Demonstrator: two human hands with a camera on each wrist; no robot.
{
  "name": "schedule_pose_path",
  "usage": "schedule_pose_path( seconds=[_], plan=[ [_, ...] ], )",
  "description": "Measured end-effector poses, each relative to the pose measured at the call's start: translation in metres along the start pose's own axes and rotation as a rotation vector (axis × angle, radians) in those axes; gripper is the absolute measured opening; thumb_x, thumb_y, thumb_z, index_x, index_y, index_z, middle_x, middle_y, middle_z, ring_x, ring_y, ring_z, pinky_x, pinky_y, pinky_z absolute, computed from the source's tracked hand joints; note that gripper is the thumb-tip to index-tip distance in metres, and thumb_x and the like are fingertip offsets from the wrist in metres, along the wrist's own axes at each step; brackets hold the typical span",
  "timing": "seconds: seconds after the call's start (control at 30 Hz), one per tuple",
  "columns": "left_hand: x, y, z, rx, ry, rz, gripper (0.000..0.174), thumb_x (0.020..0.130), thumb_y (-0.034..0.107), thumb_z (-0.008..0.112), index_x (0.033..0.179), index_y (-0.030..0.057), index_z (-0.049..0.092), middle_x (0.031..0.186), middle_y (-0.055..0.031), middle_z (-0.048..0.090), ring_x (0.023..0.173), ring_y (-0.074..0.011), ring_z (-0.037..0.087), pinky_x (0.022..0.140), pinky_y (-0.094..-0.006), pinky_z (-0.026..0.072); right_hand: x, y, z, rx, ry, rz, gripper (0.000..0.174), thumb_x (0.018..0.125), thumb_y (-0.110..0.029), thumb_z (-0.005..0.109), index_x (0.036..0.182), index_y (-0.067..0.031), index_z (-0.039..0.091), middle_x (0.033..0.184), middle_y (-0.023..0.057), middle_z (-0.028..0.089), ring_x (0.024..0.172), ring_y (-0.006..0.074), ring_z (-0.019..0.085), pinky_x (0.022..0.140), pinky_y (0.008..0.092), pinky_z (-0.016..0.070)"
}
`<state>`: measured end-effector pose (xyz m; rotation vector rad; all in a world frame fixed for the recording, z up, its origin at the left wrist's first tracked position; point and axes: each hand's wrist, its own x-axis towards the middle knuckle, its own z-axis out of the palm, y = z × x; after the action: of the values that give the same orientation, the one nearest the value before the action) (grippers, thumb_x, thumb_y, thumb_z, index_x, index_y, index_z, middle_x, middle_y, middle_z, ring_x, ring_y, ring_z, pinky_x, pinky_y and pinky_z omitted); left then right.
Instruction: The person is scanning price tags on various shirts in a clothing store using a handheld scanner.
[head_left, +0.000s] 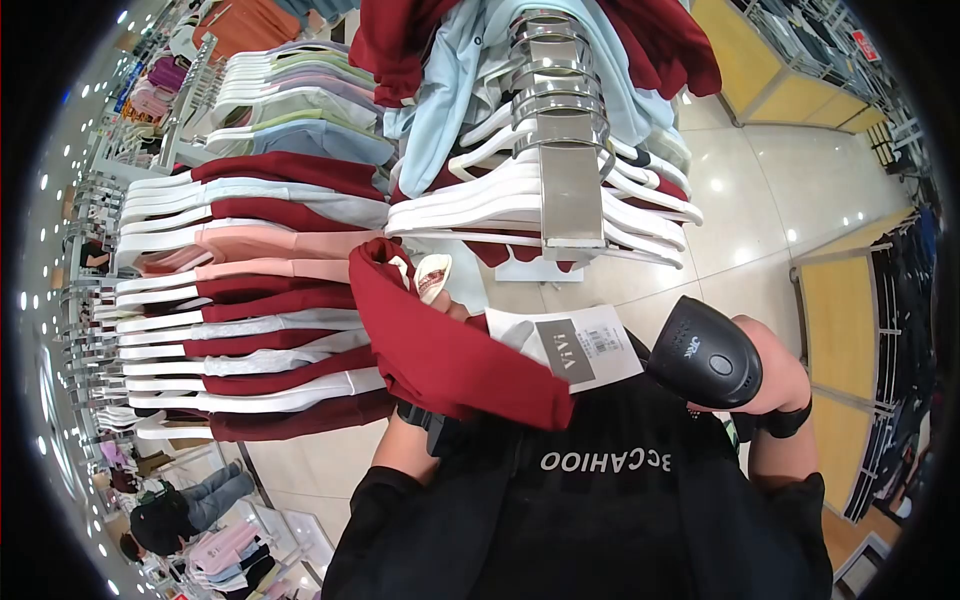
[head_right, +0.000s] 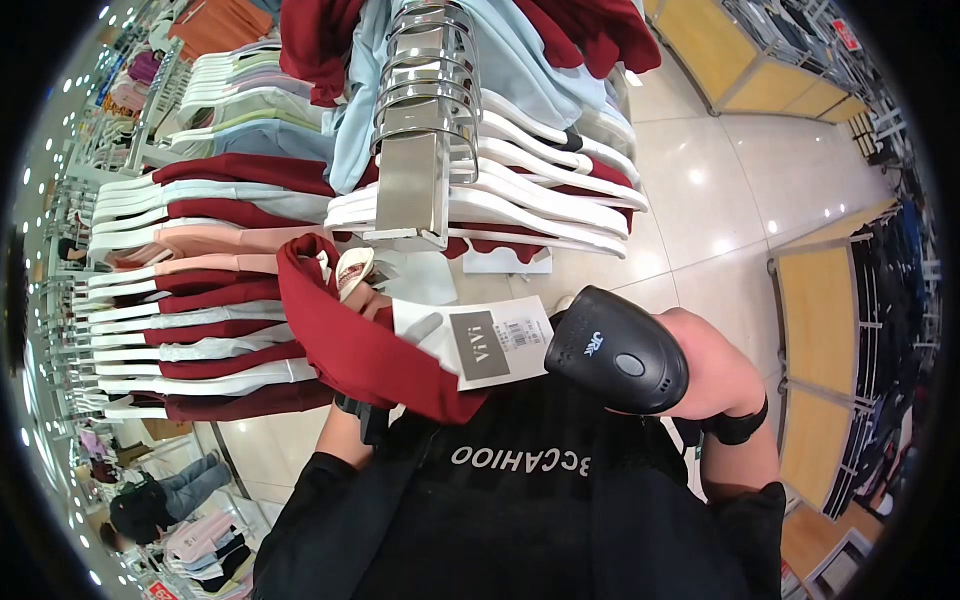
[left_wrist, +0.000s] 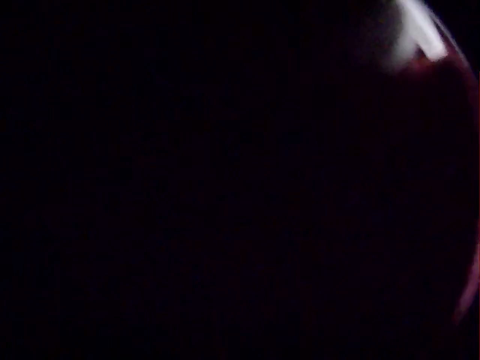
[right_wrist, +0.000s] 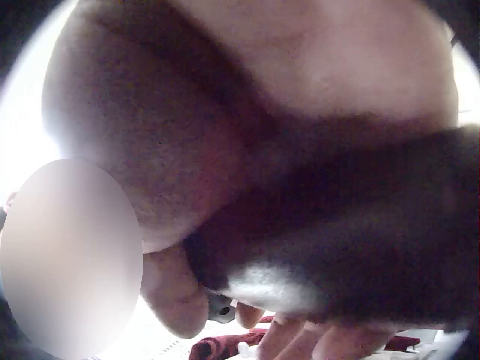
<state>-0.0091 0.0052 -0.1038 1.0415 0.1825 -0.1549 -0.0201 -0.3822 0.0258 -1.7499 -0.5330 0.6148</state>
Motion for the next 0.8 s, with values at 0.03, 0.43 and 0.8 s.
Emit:
schedule_pose_path(
  seconds=[0.03, 0.43, 0.8],
  plan=[
    [0.000, 0.000, 0.000, 0.000, 0.046, 0.022, 0.007, 0.094, 0.007, 0.056, 0.101, 0.0083, 0.055, 0.083, 0.0010, 0.054, 0.070, -0.0117, 0.052, 0.069, -0.0271, 0.0470, 0.001, -0.003, -0.002, 0.000, 0.002, 0.002, 0.040, 0.067, -0.016, 0.085, 0.097, -0.0008, 0.063, 0.081, 0.0122, 0.068, 0.069, 0.0252, 0.063, 0.068, 0.0322, 0.0502],
    [0.067, 0.001, 0.030, -0.791, -1.602, -0.120, 0.010, 0.094, 0.025, 0.060, 0.087, 0.0186, 0.060, 0.075, 0.0029, 0.068, 0.059, -0.0193, 0.053, 0.057, -0.0334, 0.0407, 0.040, -0.024, -0.032, -0.236, -0.473, 0.150, 0.033, 0.072, -0.021, 0.082, 0.096, -0.0043, 0.066, 0.082, 0.0116, 0.070, 0.068, 0.0261, 0.066, 0.065, 0.0337, 0.0506],
    [0.052, 0.000, 0.025, -0.710, -1.346, 0.007, 0.041, 0.100, 0.041, 0.038, 0.066, 0.0201, 0.048, 0.048, 0.0085, 0.039, 0.046, -0.0152, 0.022, 0.049, -0.0318, 0.0308, 0.063, -0.026, -0.032, -0.284, -0.599, 0.181, 0.025, 0.075, -0.022, 0.078, 0.089, -0.0050, 0.066, 0.071, 0.0108, 0.066, 0.062, 0.0254, 0.062, 0.062, 0.0347, 0.0479]
  ],
)
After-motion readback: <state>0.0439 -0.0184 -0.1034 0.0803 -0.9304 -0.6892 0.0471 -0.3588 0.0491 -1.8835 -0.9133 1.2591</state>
